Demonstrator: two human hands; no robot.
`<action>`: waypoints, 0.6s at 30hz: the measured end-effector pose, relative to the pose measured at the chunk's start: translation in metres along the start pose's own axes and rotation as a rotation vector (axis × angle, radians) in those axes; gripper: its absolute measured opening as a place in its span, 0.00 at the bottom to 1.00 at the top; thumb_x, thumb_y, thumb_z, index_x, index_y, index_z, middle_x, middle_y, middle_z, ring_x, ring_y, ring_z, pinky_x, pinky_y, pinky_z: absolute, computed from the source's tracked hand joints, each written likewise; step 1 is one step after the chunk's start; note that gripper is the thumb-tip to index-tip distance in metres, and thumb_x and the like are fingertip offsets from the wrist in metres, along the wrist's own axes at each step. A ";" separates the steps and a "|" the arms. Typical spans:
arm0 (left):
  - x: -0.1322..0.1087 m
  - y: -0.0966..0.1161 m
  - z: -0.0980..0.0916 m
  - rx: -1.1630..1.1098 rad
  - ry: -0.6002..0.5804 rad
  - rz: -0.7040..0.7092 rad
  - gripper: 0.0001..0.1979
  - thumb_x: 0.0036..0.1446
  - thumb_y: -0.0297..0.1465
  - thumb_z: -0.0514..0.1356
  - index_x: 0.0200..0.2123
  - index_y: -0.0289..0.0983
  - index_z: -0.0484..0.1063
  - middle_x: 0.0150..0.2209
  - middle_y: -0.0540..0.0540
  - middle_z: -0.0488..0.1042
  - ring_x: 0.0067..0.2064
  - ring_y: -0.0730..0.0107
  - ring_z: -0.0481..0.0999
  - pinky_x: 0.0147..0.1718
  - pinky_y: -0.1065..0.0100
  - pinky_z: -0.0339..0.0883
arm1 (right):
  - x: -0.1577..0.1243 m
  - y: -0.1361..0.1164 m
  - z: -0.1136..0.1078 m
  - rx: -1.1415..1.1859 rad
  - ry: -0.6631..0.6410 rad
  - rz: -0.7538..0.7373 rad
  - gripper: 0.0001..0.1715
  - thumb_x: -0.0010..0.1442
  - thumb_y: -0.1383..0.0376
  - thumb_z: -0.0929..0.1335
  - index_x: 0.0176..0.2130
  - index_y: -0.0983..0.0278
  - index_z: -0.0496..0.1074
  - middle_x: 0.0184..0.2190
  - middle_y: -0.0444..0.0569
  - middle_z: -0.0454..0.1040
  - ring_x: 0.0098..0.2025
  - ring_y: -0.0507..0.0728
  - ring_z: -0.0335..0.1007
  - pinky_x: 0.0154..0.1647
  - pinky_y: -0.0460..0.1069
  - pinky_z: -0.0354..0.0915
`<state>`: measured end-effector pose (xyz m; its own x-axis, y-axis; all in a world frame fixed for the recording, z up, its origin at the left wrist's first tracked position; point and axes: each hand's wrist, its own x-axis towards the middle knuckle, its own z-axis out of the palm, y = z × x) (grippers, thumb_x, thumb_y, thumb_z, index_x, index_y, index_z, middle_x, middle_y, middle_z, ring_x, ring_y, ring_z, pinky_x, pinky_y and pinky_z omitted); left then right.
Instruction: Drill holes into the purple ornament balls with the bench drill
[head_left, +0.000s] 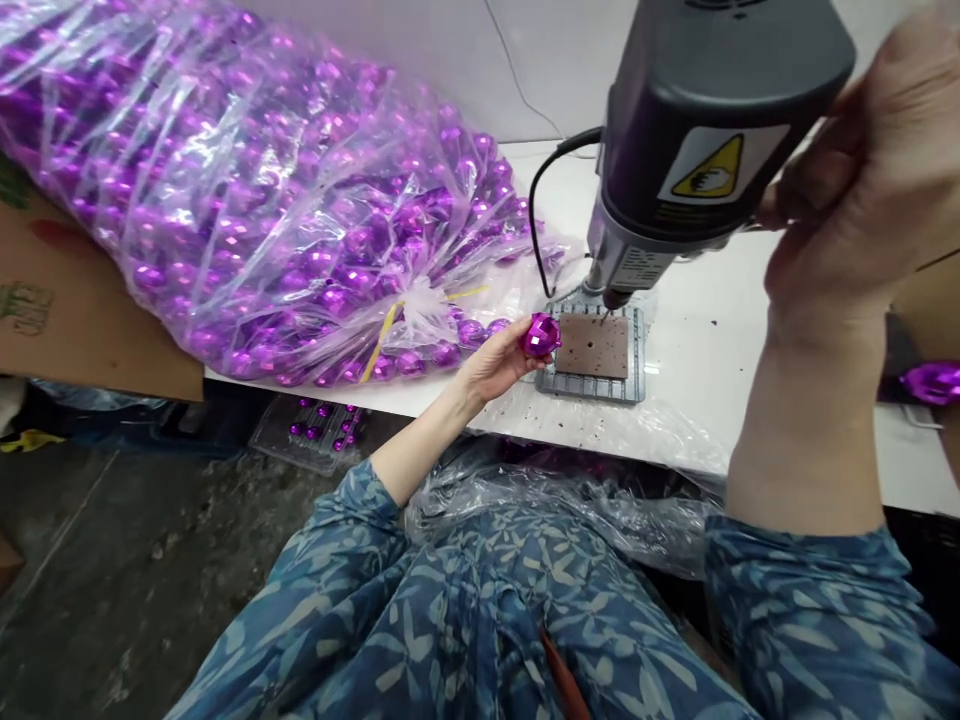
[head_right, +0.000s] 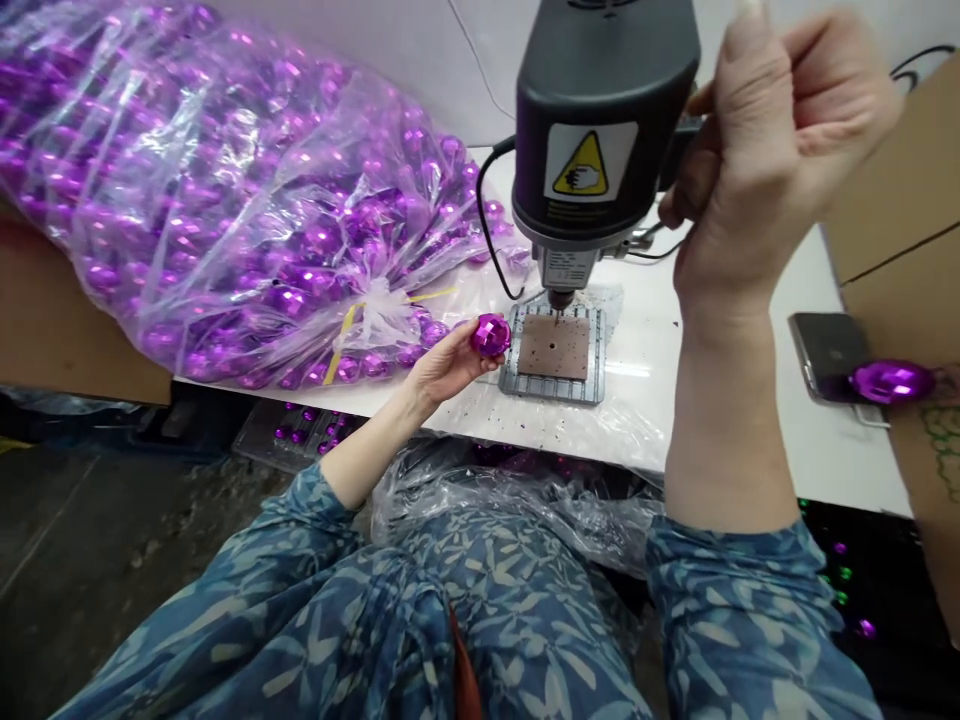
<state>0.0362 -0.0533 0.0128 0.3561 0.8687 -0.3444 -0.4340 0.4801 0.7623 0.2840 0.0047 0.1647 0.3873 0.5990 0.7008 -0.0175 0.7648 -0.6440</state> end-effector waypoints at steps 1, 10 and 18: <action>0.004 -0.006 0.000 0.039 0.003 0.041 0.20 0.62 0.40 0.72 0.53 0.38 0.78 0.45 0.44 0.84 0.39 0.66 0.84 0.39 0.67 0.76 | 0.000 -0.002 0.002 0.077 -0.011 -0.034 0.37 0.45 0.41 0.80 0.26 0.62 0.60 0.18 0.36 0.59 0.13 0.44 0.47 0.11 0.48 0.36; 0.058 -0.044 -0.008 0.455 -0.003 0.375 0.28 0.56 0.44 0.76 0.56 0.40 0.77 0.54 0.41 0.83 0.56 0.58 0.81 0.61 0.54 0.72 | -0.011 -0.021 0.011 -0.018 -0.051 0.034 0.31 0.44 0.42 0.72 0.27 0.60 0.56 0.21 0.36 0.60 0.15 0.41 0.51 0.12 0.44 0.44; 0.087 -0.056 -0.010 0.912 0.051 0.534 0.29 0.58 0.41 0.75 0.61 0.42 0.77 0.53 0.40 0.82 0.57 0.51 0.79 0.63 0.47 0.71 | -0.009 -0.028 0.009 -0.068 -0.089 0.049 0.30 0.45 0.43 0.72 0.28 0.61 0.58 0.20 0.36 0.62 0.15 0.41 0.51 0.14 0.44 0.47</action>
<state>0.0834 -0.0031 -0.0658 0.2580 0.9543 0.1506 0.2698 -0.2208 0.9373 0.2728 -0.0196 0.1793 0.3040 0.6563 0.6906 0.0297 0.7180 -0.6954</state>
